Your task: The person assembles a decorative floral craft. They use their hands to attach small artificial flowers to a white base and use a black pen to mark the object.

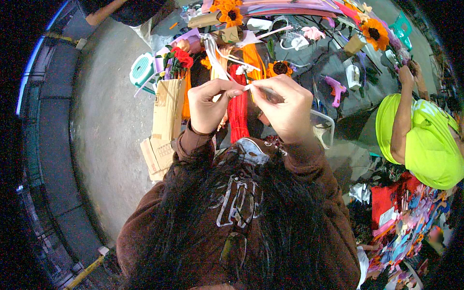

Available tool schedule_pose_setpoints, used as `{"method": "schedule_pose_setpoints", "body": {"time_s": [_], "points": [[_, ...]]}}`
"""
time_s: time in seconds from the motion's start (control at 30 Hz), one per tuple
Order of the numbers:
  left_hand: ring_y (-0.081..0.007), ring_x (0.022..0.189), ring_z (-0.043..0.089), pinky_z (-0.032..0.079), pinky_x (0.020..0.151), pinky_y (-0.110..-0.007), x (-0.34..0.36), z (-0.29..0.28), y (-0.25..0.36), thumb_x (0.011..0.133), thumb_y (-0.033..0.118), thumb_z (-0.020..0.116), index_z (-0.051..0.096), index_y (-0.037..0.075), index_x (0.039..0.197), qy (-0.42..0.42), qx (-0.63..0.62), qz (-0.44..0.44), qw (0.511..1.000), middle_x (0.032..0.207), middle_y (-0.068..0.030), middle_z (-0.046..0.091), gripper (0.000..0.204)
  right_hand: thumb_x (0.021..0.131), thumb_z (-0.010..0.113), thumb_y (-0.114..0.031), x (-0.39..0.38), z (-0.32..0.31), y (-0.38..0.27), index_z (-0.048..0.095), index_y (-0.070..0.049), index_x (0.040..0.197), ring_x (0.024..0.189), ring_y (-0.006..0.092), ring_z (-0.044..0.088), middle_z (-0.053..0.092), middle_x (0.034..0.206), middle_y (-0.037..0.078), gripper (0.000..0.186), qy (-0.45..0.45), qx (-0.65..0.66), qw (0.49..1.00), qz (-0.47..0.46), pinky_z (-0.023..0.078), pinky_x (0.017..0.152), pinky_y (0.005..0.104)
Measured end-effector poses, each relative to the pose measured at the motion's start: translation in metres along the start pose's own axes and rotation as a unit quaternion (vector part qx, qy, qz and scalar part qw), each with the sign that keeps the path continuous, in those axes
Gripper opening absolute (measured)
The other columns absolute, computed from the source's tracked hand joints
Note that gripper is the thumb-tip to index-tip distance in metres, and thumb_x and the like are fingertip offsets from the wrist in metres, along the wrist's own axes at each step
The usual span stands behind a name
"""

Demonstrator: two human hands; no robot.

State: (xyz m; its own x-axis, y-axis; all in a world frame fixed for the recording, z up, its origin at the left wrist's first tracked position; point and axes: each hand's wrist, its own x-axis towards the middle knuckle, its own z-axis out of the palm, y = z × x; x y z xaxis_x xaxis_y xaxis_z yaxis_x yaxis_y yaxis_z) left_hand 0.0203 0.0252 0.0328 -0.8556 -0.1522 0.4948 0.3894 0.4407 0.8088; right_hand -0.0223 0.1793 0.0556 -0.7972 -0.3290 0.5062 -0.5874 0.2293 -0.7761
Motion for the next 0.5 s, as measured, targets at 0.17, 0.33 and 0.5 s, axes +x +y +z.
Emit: {"method": "schedule_pose_setpoints", "body": {"time_s": [0.17, 0.33, 0.5], "points": [[-0.0150, 0.066, 0.062, 0.048, 0.061, -0.024, 0.0013, 0.0026, -0.0020, 0.068, -0.002, 0.063, 0.064, 0.001, 0.078, -0.019, -0.006, 0.018, 1.000, 0.073, -0.0085, 0.064, 0.010, 0.068, 0.065, 0.003, -0.0011, 0.0056, 0.0033, 0.062, 0.001, 0.079, 0.060, 0.0138, 0.058, 0.059, 0.070, 0.009, 0.011, 0.019, 0.001, 1.000, -0.009, 0.045, 0.054, 0.0231], [-0.0122, 0.067, 0.063, 0.048, 0.060, -0.023, -0.0009, 0.0038, 0.0031, 0.068, 0.001, 0.066, 0.064, 0.001, 0.081, -0.011, -0.058, -0.070, 0.996, 0.076, -0.0079, 0.065, 0.013, 0.069, 0.065, 0.002, -0.0006, 0.0040, 0.0087, 0.062, 0.001, 0.079, 0.059, 0.0143, 0.058, 0.059, 0.070, 0.009, 0.011, 0.020, 0.013, 1.000, 0.014, 0.045, 0.053, 0.0235], [-0.0100, 0.067, 0.060, 0.048, 0.062, -0.023, -0.0027, 0.0014, 0.0052, 0.068, 0.005, 0.068, 0.065, 0.001, 0.080, -0.007, -0.019, -0.055, 0.998, 0.076, -0.0078, 0.065, 0.013, 0.069, 0.065, 0.002, 0.0003, 0.0005, 0.0029, 0.062, 0.001, 0.079, 0.060, 0.0142, 0.058, 0.059, 0.070, 0.009, 0.010, -0.003, 0.001, 1.000, 0.010, 0.045, 0.053, 0.0232]]}}
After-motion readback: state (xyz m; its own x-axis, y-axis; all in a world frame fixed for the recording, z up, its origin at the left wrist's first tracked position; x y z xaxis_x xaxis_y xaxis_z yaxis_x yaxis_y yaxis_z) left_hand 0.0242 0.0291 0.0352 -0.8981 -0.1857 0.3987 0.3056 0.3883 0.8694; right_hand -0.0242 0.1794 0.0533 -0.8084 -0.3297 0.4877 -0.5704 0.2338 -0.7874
